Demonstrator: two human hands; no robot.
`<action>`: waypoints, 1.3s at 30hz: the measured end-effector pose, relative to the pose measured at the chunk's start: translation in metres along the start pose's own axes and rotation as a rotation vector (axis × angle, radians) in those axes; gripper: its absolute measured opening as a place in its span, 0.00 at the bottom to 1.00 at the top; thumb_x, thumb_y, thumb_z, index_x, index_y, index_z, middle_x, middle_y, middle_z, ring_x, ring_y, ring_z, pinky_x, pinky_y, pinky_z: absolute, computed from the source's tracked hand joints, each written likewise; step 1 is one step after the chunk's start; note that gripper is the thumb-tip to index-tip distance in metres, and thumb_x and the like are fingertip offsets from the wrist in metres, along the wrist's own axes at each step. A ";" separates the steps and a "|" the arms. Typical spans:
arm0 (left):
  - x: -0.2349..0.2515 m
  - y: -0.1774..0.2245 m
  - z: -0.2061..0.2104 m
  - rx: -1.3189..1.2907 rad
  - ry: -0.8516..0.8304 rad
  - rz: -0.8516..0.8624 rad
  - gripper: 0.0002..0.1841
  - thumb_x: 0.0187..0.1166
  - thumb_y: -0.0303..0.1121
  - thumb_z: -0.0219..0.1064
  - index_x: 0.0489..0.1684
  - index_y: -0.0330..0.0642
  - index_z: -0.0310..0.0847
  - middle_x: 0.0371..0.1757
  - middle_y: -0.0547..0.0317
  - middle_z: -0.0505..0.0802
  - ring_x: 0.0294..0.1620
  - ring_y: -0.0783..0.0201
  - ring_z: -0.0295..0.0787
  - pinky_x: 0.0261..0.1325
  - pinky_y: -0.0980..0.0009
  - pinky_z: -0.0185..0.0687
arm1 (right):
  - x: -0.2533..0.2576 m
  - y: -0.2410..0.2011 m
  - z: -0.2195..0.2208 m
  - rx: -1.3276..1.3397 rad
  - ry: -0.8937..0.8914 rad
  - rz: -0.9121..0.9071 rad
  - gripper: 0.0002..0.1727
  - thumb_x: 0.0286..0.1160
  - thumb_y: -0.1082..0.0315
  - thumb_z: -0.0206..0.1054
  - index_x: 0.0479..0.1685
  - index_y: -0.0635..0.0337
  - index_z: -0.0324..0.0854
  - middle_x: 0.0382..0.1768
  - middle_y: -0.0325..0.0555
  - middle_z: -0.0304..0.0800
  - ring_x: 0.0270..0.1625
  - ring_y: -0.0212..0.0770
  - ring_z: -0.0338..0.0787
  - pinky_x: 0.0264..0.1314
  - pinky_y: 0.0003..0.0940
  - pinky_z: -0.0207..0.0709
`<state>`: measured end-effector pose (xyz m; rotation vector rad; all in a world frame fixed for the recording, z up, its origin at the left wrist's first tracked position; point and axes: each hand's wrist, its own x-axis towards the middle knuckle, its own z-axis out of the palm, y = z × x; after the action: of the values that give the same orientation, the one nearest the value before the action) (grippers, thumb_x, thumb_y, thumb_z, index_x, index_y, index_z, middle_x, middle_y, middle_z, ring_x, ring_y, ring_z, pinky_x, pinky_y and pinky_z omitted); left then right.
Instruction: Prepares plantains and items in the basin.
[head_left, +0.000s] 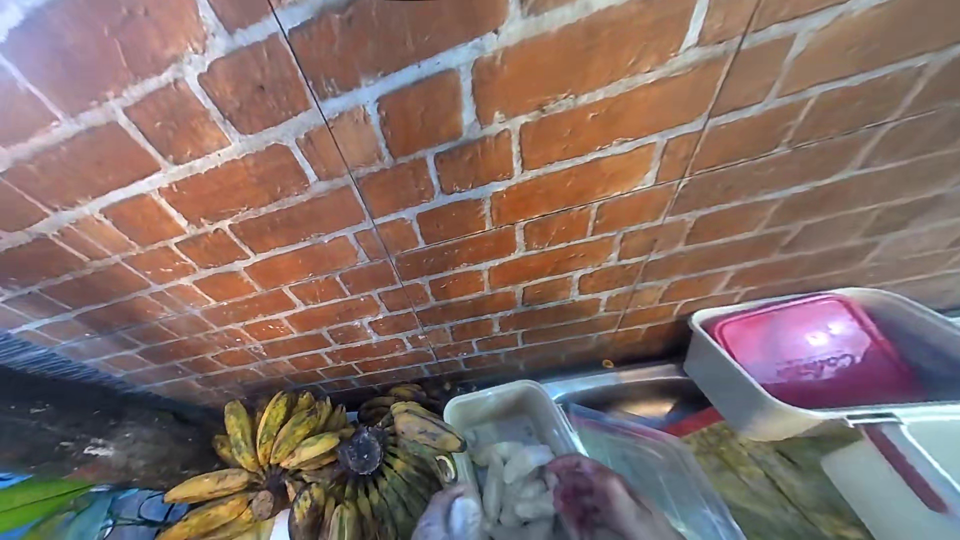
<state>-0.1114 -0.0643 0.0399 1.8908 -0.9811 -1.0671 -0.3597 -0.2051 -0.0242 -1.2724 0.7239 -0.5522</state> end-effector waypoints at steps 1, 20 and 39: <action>0.008 0.011 0.011 0.059 -0.023 0.010 0.25 0.85 0.47 0.64 0.77 0.46 0.78 0.61 0.52 0.93 0.58 0.58 0.93 0.65 0.53 0.88 | 0.004 -0.005 -0.003 -0.023 0.059 -0.002 0.45 0.87 0.31 0.31 0.70 0.60 0.80 0.48 0.53 0.95 0.38 0.49 0.95 0.39 0.47 0.91; 0.097 -0.013 -0.072 -0.373 0.026 -0.380 0.31 0.85 0.61 0.59 0.58 0.37 0.85 0.45 0.48 0.96 0.44 0.53 0.97 0.47 0.55 0.94 | 0.138 -0.056 0.155 -0.964 -0.018 -0.016 0.31 0.70 0.46 0.74 0.70 0.53 0.82 0.68 0.54 0.84 0.71 0.53 0.85 0.75 0.52 0.79; 0.096 -0.015 -0.091 1.026 -0.466 0.006 0.19 0.84 0.39 0.63 0.68 0.38 0.82 0.67 0.35 0.87 0.71 0.36 0.82 0.74 0.38 0.74 | 0.100 -0.017 0.193 -0.735 0.093 -0.044 0.27 0.70 0.60 0.76 0.70 0.58 0.82 0.65 0.54 0.86 0.59 0.44 0.92 0.66 0.41 0.87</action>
<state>0.0093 -0.1208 0.0294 2.4355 -2.0894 -1.1219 -0.1487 -0.1552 -0.0004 -1.9529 1.0291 -0.3883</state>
